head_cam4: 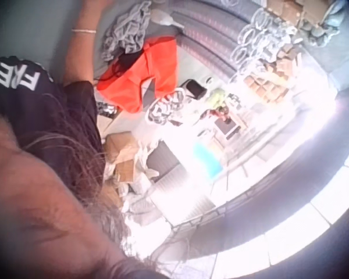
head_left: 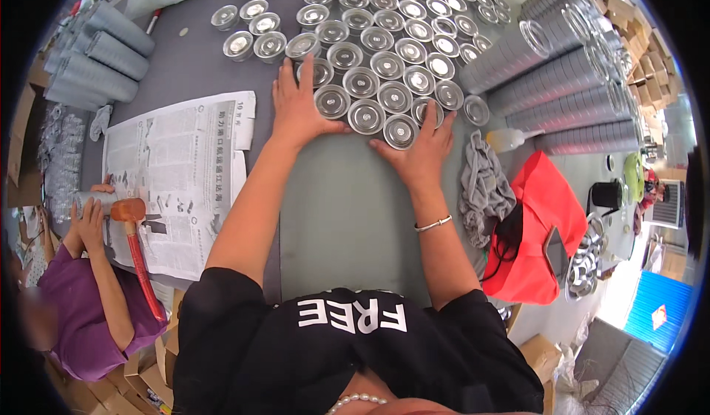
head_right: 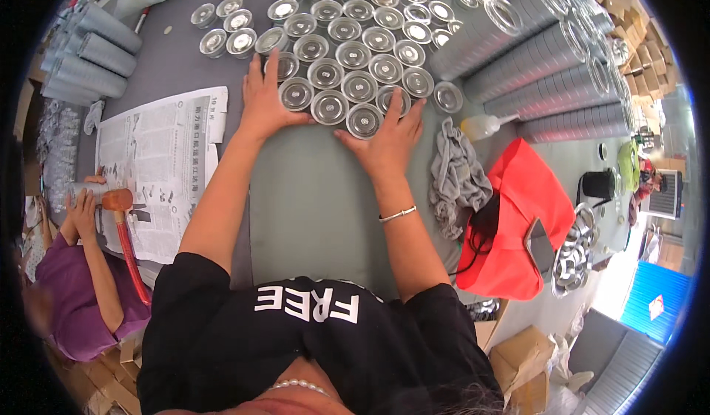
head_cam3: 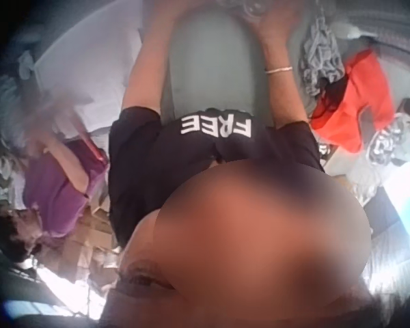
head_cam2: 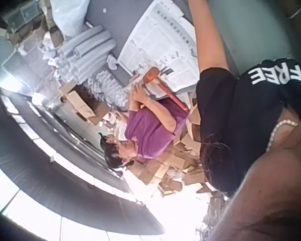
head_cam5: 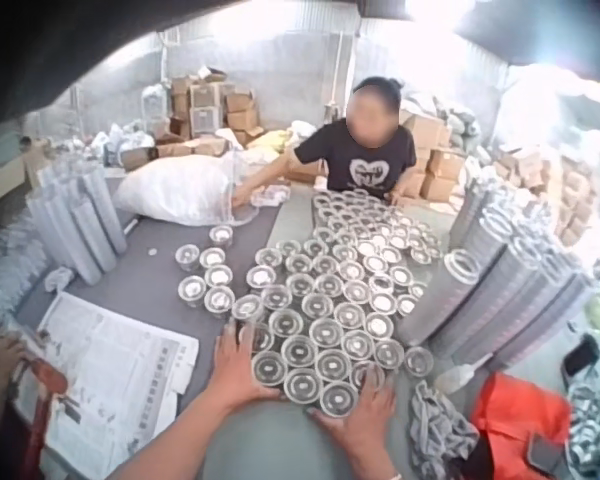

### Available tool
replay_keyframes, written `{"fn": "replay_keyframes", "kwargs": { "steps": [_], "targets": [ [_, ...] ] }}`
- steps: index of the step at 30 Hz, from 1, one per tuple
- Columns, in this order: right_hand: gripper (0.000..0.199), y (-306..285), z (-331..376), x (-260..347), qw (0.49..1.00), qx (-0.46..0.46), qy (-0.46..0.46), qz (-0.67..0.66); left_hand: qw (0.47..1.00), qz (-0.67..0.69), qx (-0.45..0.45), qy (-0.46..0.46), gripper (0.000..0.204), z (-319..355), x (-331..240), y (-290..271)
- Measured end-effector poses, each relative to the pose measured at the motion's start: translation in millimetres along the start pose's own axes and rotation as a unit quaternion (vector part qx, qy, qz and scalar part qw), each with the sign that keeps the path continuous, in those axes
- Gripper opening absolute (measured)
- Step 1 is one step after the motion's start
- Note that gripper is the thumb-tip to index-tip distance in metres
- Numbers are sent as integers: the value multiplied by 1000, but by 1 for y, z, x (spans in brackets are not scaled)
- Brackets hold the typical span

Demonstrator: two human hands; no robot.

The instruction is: The person assembles small metal components at a workbench. They pick up a cylindrical metal piece and a flat circular piece, align them, and use a rubber mallet to tap the circular piece into the cylinder. The person repeats this process for multiple units, stacking the finished assemblies on the table.

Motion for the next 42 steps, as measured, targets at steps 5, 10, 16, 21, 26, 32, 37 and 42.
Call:
{"fn": "replay_keyframes", "kwargs": {
  "steps": [5, 10, 16, 21, 26, 32, 37, 42],
  "targets": [
    [138, 19, -27, 11, 998, -25, 50, 3, 1000, -4, 11, 6, 158, -49, 18, 9],
    [137, 36, -61, 22, 995, -44, 87, 7, 999, -25, 39, -12, 158, -99, 33, 16],
    [137, 55, -107, 28, 991, -47, 124, 11, 995, -59, 58, -51, 159, -154, 48, 21],
    [125, 46, -117, 20, 993, -30, 100, -51, 983, -107, 122, -88, 134, -165, 40, 22],
    [91, -33, -48, -16, 985, -115, 23, -127, 996, -40, -10, -74, 74, -193, 51, -33],
    [73, -49, -24, -84, 987, -100, 69, 101, 987, -90, -132, -9, 46, -224, 97, -17],
    [72, -21, -33, -80, 996, -27, 42, 71, 984, -147, -98, -11, 28, -227, 75, -34],
    [71, -7, -42, -34, 995, -77, -46, -43, 965, -240, -65, 79, 24, -234, 59, -44]
  ]
}}
Point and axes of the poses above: each hand's wrist, its own z-axis away from the middle knuckle, its own y-axis out of the palm, x = y × z, the point moved 10 cm from there along -z, towards the middle knuckle, and after that the axes turned 2 degrees about y, right-handed, at the moved point
